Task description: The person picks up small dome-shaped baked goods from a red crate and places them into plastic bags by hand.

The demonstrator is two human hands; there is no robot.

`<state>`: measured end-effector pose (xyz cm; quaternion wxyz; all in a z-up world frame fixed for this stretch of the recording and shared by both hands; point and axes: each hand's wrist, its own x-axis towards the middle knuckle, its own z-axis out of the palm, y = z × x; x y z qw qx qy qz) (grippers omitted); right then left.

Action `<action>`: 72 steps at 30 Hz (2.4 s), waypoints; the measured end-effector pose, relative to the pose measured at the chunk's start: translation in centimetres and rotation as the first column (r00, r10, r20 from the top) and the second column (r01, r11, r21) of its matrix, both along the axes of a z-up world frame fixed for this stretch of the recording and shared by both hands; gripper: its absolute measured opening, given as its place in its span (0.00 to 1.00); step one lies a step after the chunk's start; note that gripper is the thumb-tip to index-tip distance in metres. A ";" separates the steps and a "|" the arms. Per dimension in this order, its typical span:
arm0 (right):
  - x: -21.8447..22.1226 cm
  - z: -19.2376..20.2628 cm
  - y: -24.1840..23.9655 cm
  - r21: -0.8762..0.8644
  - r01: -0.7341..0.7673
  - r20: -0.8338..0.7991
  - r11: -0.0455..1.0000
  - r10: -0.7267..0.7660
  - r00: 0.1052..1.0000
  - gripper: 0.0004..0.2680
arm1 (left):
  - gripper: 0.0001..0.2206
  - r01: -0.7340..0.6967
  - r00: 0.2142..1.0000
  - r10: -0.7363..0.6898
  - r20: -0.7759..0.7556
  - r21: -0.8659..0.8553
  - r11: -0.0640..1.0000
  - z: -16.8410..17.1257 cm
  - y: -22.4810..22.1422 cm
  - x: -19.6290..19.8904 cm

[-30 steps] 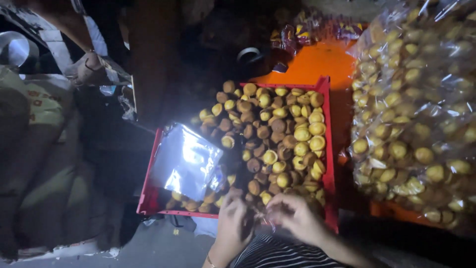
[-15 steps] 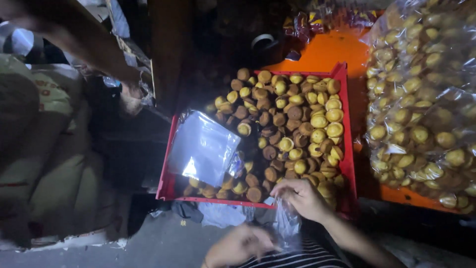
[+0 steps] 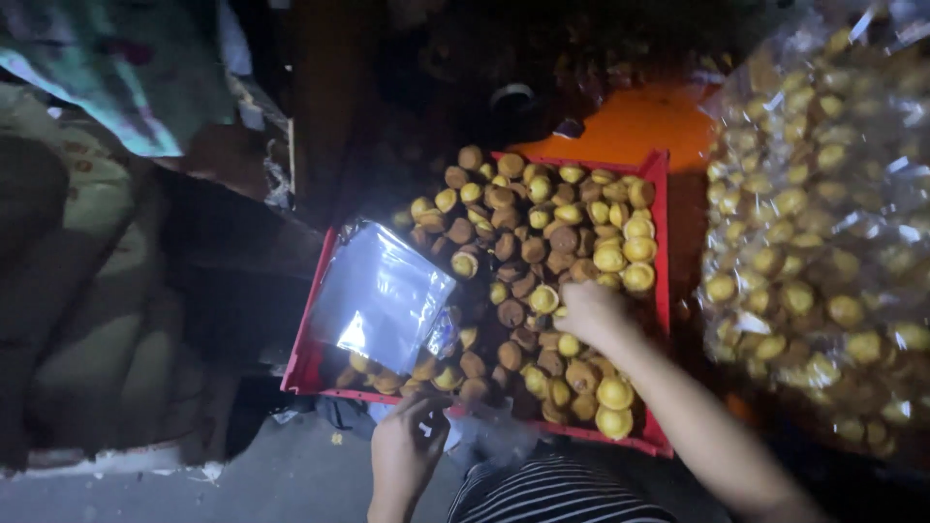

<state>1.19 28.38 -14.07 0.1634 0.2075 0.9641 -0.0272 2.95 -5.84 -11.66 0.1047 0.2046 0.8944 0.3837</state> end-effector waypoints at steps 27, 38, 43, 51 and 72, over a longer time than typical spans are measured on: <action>-7.9 -0.8 6.2 -0.503 -0.330 -0.141 0.799 0.301 0.943 0.37 | 0.23 -0.160 0.983 0.130 0.133 0.246 0.956 1.0 6.1 4.1; -15.3 2.3 3.9 -0.484 -0.451 -0.861 0.749 -0.317 0.398 0.23 | 0.21 -0.066 0.988 0.010 0.155 0.364 0.929 0.1 6.2 3.5; -18.6 -4.7 3.5 -0.088 -0.395 -0.884 0.914 0.111 0.454 0.30 | 0.19 -0.045 0.986 -0.026 0.162 0.422 0.906 -0.8 6.6 2.3; -14.0 9.7 -0.7 -0.345 -0.518 -0.911 0.783 -0.146 0.386 0.13 | 0.07 -0.146 0.804 0.024 0.594 0.159 0.976 3.2 7.9 -1.0; 4.7 1.2 -2.8 -0.487 -0.357 -0.598 0.797 -0.006 0.802 0.13 | 0.27 0.272 0.949 -0.304 0.086 0.263 0.926 8.0 6.0 -1.3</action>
